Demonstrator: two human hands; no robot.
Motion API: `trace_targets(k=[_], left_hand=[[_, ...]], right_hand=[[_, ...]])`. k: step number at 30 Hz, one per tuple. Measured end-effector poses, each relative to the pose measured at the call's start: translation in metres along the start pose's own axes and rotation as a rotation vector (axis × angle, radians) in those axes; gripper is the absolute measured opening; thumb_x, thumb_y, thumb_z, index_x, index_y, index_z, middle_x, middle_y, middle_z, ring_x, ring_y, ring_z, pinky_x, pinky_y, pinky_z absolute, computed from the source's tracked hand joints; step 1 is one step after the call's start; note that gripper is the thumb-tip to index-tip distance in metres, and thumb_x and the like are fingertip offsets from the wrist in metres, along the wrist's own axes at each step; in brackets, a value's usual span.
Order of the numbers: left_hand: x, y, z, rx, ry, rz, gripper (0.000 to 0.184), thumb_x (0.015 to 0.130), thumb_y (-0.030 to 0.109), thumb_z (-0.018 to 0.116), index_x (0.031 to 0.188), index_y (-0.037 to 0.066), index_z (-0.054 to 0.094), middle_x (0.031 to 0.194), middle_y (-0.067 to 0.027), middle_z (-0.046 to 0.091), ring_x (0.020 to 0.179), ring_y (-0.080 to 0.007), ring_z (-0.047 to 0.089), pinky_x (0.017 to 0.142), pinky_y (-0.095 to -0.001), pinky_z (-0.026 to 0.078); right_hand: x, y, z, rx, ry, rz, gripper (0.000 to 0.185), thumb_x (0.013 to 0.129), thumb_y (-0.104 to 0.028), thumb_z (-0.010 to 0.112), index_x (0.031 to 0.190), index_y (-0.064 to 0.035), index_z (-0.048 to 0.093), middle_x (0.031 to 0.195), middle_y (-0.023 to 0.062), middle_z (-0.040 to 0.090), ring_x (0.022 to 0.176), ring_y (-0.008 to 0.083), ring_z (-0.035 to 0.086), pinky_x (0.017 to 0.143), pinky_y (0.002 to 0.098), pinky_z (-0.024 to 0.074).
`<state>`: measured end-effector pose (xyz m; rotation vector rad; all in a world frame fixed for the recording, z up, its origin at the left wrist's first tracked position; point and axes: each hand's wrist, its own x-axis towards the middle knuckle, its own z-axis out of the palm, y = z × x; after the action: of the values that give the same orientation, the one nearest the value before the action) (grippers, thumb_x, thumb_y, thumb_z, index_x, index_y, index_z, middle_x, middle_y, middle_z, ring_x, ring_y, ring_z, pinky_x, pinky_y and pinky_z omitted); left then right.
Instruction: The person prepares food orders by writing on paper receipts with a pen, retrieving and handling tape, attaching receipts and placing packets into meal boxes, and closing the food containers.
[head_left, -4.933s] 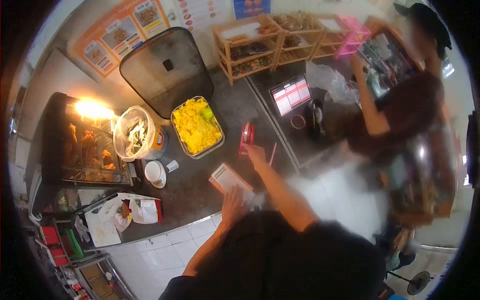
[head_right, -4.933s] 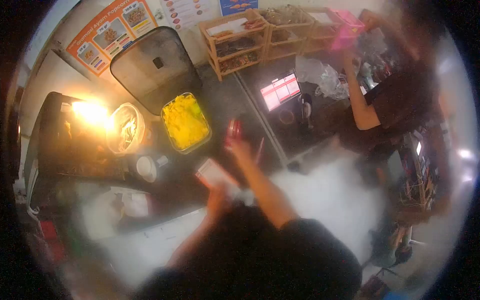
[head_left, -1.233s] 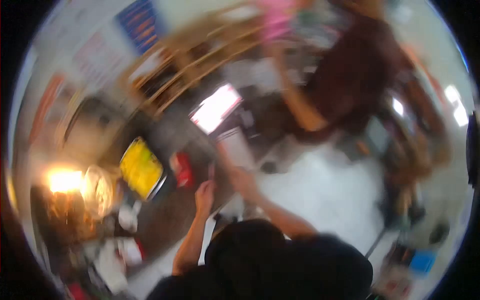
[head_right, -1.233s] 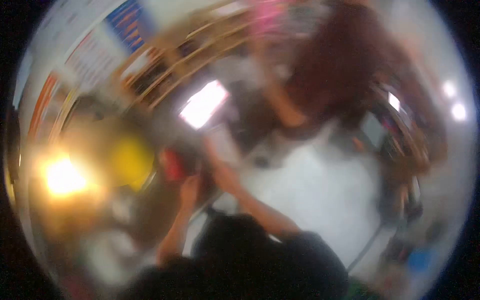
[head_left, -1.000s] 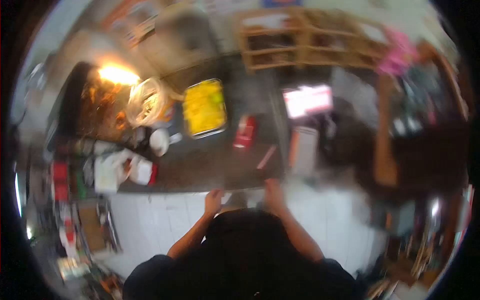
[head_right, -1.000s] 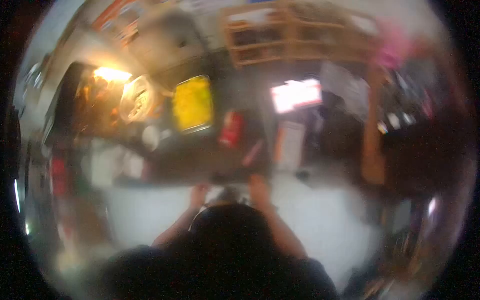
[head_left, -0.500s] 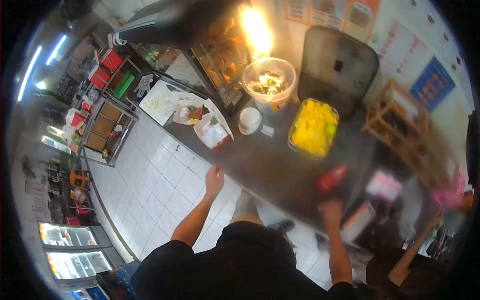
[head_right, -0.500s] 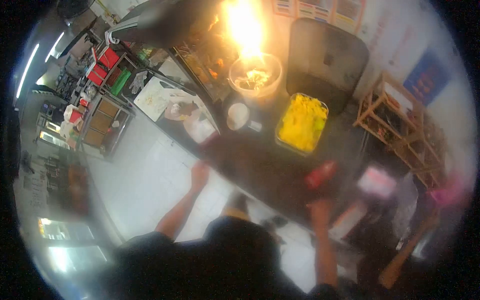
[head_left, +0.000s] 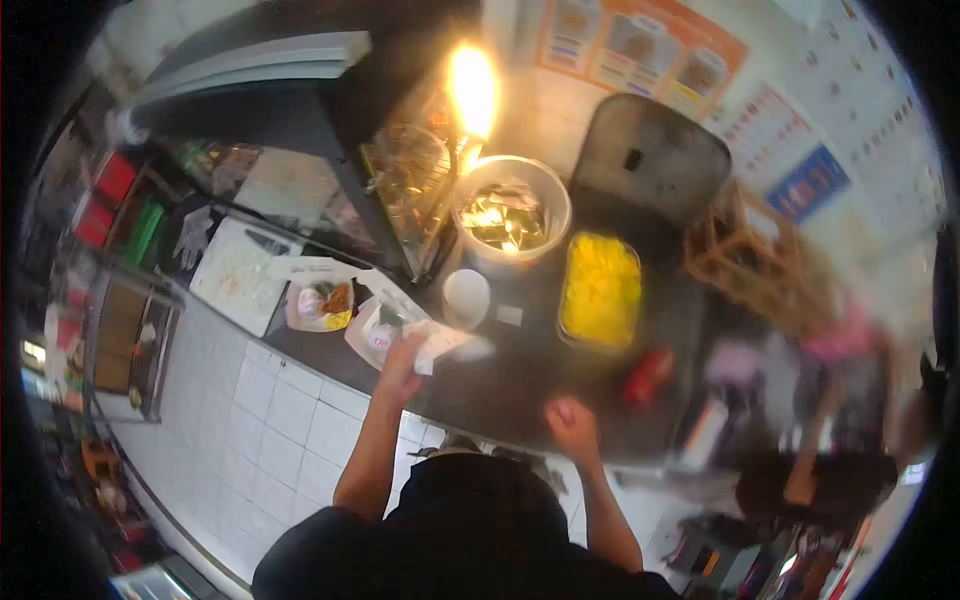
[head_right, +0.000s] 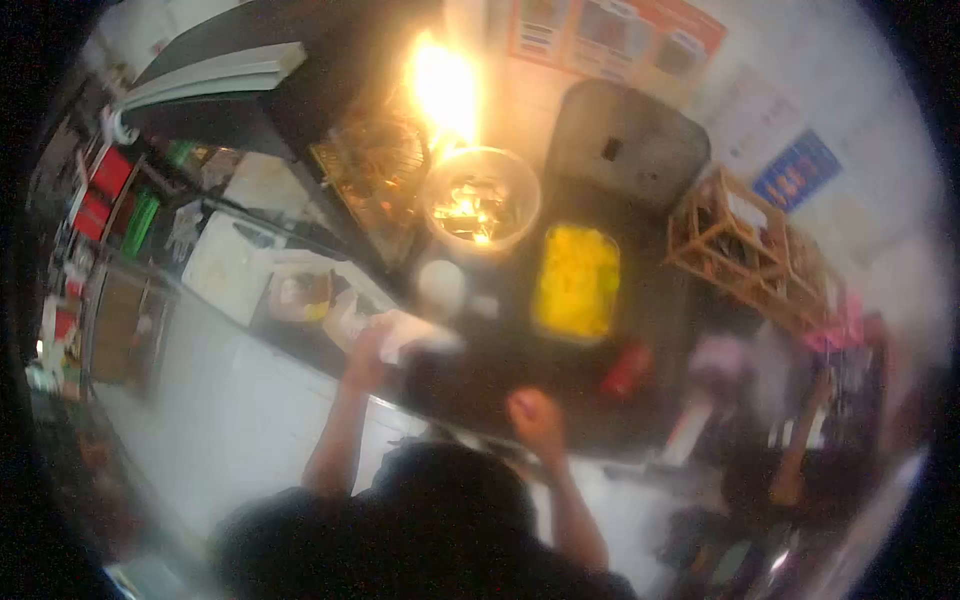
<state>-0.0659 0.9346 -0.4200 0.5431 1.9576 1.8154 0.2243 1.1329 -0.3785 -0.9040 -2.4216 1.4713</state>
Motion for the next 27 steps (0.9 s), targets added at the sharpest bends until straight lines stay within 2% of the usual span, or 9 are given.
trace_targets(k=[1,4,6,9,10,16,19,22,27], left_hand=[[-0.017,0.03,0.002,-0.101,-0.102,0.123,0.033,0.091,0.013,0.061,0.121,-0.001,0.061,0.108,-0.012,0.069,0.104,-0.0244,0.067,0.086,-0.0411,0.055],[-0.052,0.088,0.041,-0.825,-0.129,-0.289,0.039,0.093,0.005,0.057,0.131,-0.002,0.053,0.114,-0.0118,0.066,0.102,-0.0233,0.066,0.09,-0.0385,0.055],[-0.074,0.081,0.05,-0.514,-0.187,-0.201,0.038,0.093,0.003,0.057,0.13,-0.003,0.053,0.117,-0.0119,0.064,0.104,-0.022,0.065,0.094,-0.0367,0.052],[-0.095,0.106,0.056,-0.496,-0.297,-0.292,0.038,0.092,-0.002,0.057,0.13,-0.004,0.052,0.12,-0.0116,0.063,0.109,-0.0204,0.063,0.099,-0.0352,0.049],[-0.101,0.108,0.059,-0.649,-0.301,-0.281,0.039,0.092,-0.004,0.058,0.13,-0.005,0.053,0.121,-0.0121,0.063,0.112,-0.0199,0.061,0.099,-0.0352,0.048],[-0.12,0.126,0.058,-0.478,-0.355,-0.227,0.043,0.092,-0.003,0.059,0.134,-0.005,0.051,0.126,-0.0127,0.062,0.114,-0.0209,0.061,0.101,-0.0353,0.047],[-0.12,0.121,0.056,-0.429,-0.374,-0.266,0.043,0.092,-0.003,0.059,0.134,-0.005,0.052,0.127,-0.0127,0.062,0.114,-0.0206,0.061,0.1,-0.0346,0.046],[-0.122,0.131,0.06,-0.482,-0.358,-0.315,0.038,0.092,-0.003,0.059,0.13,-0.004,0.053,0.122,-0.0113,0.063,0.111,-0.0192,0.061,0.099,-0.0345,0.047],[-0.117,0.11,0.066,-0.38,-0.288,-0.19,0.035,0.092,0.0,0.061,0.125,0.0,0.053,0.115,-0.0097,0.062,0.106,-0.0156,0.059,0.093,-0.0325,0.049]], right_hand=[[0.004,-0.021,0.002,0.124,-0.18,0.156,0.014,0.092,-0.02,0.065,0.088,-0.0063,0.067,0.079,0.0037,0.063,0.069,0.0152,0.057,0.064,0.032,0.0469],[0.002,-0.091,0.017,0.429,-0.321,0.201,0.014,0.093,-0.021,0.068,0.091,-0.0073,0.068,0.078,-0.0014,0.062,0.07,0.008,0.053,0.061,0.0291,0.0456],[0.0,-0.098,0.035,0.837,-0.06,0.063,0.016,0.094,-0.013,0.065,0.101,-0.0001,0.07,0.084,0.0032,0.071,0.076,0.0121,0.065,0.068,0.0268,0.0515],[0.001,-0.164,0.022,0.768,0.336,0.256,0.021,0.092,-0.008,0.067,0.11,0.0033,0.068,0.097,0.008,0.072,0.084,0.0125,0.067,0.073,0.0267,0.0534],[0.001,-0.162,0.02,0.779,0.368,0.256,0.021,0.092,-0.008,0.067,0.11,0.0033,0.068,0.097,0.008,0.072,0.084,0.0125,0.067,0.073,0.0267,0.0534],[-0.006,-0.147,0.017,0.685,0.413,-0.088,0.026,0.09,-0.001,0.067,0.116,0.0021,0.066,0.102,0.0082,0.072,0.09,0.014,0.068,0.079,0.0298,0.0548],[-0.005,-0.131,0.025,0.791,0.474,-0.107,0.024,0.088,-0.02,0.076,0.098,0.0011,0.072,0.077,-0.0007,0.067,0.071,0.0067,0.056,0.061,0.0285,0.049],[-0.006,-0.12,0.028,0.718,0.511,-0.137,0.022,0.088,-0.021,0.076,0.09,0.0009,0.073,0.069,0.0008,0.063,0.065,0.0075,0.052,0.056,0.0306,0.0462],[-0.016,-0.135,0.008,0.538,0.451,0.122,0.026,0.089,-0.024,0.074,0.086,0.0024,0.071,0.07,0.0051,0.064,0.064,0.0082,0.052,0.054,0.0338,0.0441]])
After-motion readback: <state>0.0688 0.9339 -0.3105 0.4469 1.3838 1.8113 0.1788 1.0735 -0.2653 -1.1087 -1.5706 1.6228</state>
